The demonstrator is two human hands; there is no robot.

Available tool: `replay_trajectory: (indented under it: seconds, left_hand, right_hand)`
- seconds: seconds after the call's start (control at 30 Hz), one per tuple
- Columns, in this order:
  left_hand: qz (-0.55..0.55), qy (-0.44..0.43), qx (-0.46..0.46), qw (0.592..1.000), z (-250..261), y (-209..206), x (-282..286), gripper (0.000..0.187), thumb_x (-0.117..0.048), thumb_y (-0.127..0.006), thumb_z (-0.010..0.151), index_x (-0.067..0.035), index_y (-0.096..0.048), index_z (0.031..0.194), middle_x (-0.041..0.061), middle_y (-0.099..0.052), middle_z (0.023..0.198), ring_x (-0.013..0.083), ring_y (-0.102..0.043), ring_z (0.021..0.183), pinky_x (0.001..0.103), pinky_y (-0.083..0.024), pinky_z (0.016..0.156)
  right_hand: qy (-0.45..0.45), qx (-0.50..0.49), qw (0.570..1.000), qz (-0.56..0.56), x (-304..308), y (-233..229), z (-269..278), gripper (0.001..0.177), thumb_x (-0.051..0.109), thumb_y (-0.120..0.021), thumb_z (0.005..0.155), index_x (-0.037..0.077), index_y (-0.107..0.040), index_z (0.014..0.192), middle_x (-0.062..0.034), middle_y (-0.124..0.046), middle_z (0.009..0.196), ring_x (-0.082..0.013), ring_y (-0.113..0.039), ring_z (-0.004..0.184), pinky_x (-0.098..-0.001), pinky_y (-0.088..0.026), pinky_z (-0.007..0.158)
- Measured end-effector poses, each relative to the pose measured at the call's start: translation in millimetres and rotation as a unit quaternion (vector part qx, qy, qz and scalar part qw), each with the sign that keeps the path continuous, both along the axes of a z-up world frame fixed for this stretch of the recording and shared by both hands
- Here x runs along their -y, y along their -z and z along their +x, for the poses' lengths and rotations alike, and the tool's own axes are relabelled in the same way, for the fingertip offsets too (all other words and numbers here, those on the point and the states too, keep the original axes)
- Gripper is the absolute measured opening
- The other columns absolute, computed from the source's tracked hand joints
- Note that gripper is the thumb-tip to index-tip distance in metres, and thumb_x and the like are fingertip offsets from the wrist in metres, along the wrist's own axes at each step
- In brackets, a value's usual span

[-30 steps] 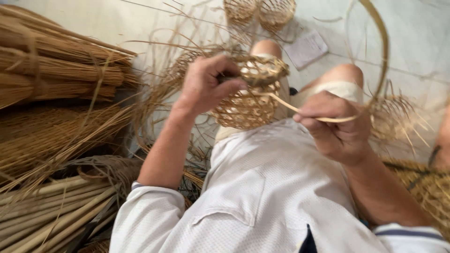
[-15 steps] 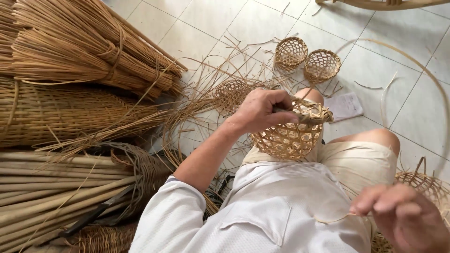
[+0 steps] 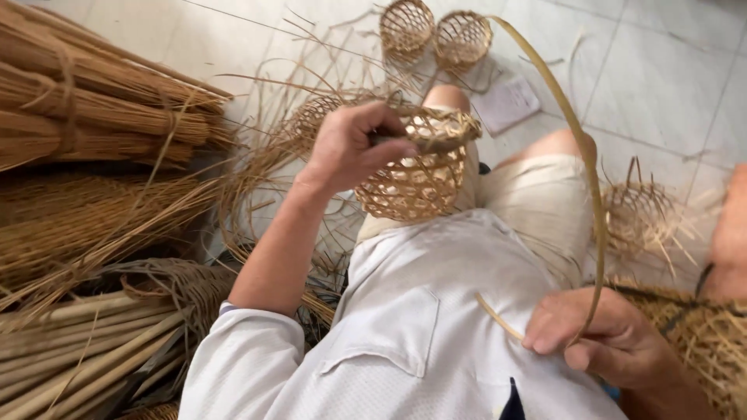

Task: The person is weaving a small basket using thin strips of natural material, carefully threading them through the existing frame.

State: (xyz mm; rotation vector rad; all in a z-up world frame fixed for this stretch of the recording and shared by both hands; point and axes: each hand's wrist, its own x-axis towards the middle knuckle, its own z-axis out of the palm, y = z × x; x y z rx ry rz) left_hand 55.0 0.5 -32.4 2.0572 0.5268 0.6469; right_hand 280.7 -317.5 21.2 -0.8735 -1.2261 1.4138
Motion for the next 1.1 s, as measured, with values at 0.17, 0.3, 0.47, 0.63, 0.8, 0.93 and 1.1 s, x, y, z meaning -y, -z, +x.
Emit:
replay_trajectory:
  seconds: [0.17,0.3,0.47,0.63,0.8,0.93,1.1]
  left_hand:
    - [0.044,0.008,0.042,0.998,2,-2,2,0.023,-0.018,-0.086,0.089,-0.007,-0.066,0.086,0.000,-0.066,0.069,0.0081,-0.048,0.049,0.023,-0.036,0.043]
    - [0.055,-0.007,0.042,0.998,3,0,3,0.025,-0.024,-0.085,0.090,-0.008,-0.066,0.085,0.000,-0.067,0.067,0.0079,-0.049,0.048,0.023,-0.037,0.042]
    - [0.060,0.004,0.056,0.997,5,2,1,0.028,-0.028,-0.083,0.091,-0.008,-0.065,0.084,0.001,-0.067,0.066,0.0082,-0.052,0.047,0.023,-0.039,0.040]
    - [0.060,0.018,0.050,0.997,5,1,0,0.029,-0.028,-0.084,0.090,-0.007,-0.065,0.084,0.001,-0.065,0.067,0.0088,-0.051,0.048,0.024,-0.039,0.041]
    - [0.012,0.010,0.056,0.998,-1,6,1,0.033,-0.038,-0.089,0.090,-0.008,-0.074,0.089,0.008,-0.068,0.067,0.0188,-0.063,0.059,0.028,-0.048,0.055]
    - [0.032,0.008,0.051,0.998,-6,17,-1,0.033,-0.040,-0.089,0.089,-0.011,-0.075,0.090,0.006,-0.069,0.068,0.0223,-0.065,0.059,0.030,-0.050,0.056]
    - [0.027,0.003,0.050,0.998,-8,15,2,0.035,-0.045,-0.088,0.089,-0.012,-0.075,0.089,0.005,-0.069,0.068,0.0222,-0.065,0.061,0.030,-0.051,0.059]
  right_hand:
    - [-0.020,0.116,0.992,0.034,0,8,6,0.031,0.041,-0.081,0.088,0.013,-0.083,0.100,-0.0046,-0.083,0.104,-0.0149,-0.078,0.084,-0.0281,-0.063,0.073]
    - [-0.047,0.167,0.982,0.072,-8,14,4,0.024,0.015,-0.079,0.084,0.009,-0.079,0.107,-0.0082,-0.082,0.106,-0.0091,-0.079,0.073,-0.0188,-0.064,0.064]
    - [-0.029,0.114,0.985,0.127,-27,24,7,0.025,0.005,-0.068,0.091,0.006,-0.074,0.115,-0.0072,-0.080,0.100,-0.0091,-0.076,0.074,-0.0151,-0.063,0.062]
    - [0.170,0.252,0.933,0.192,-68,36,22,0.016,0.012,-0.072,0.089,0.014,-0.071,0.104,0.0082,-0.063,0.066,-0.0014,-0.046,0.049,-0.0175,-0.036,0.042]
    - [0.246,0.297,0.885,0.262,-127,34,2,0.010,-0.004,-0.079,0.092,-0.001,-0.077,0.101,-0.0105,-0.074,0.081,-0.0199,-0.069,0.065,-0.0314,-0.057,0.063]
    - [0.242,0.308,0.873,0.291,-141,45,-4,0.012,-0.004,-0.082,0.090,0.000,-0.078,0.100,-0.0130,-0.075,0.086,-0.0239,-0.071,0.069,-0.0333,-0.058,0.063]
    - [0.236,0.340,0.848,0.330,-145,48,-11,0.006,-0.004,-0.076,0.093,0.000,-0.078,0.098,-0.0160,-0.075,0.087,-0.0306,-0.072,0.072,-0.0371,-0.058,0.064]
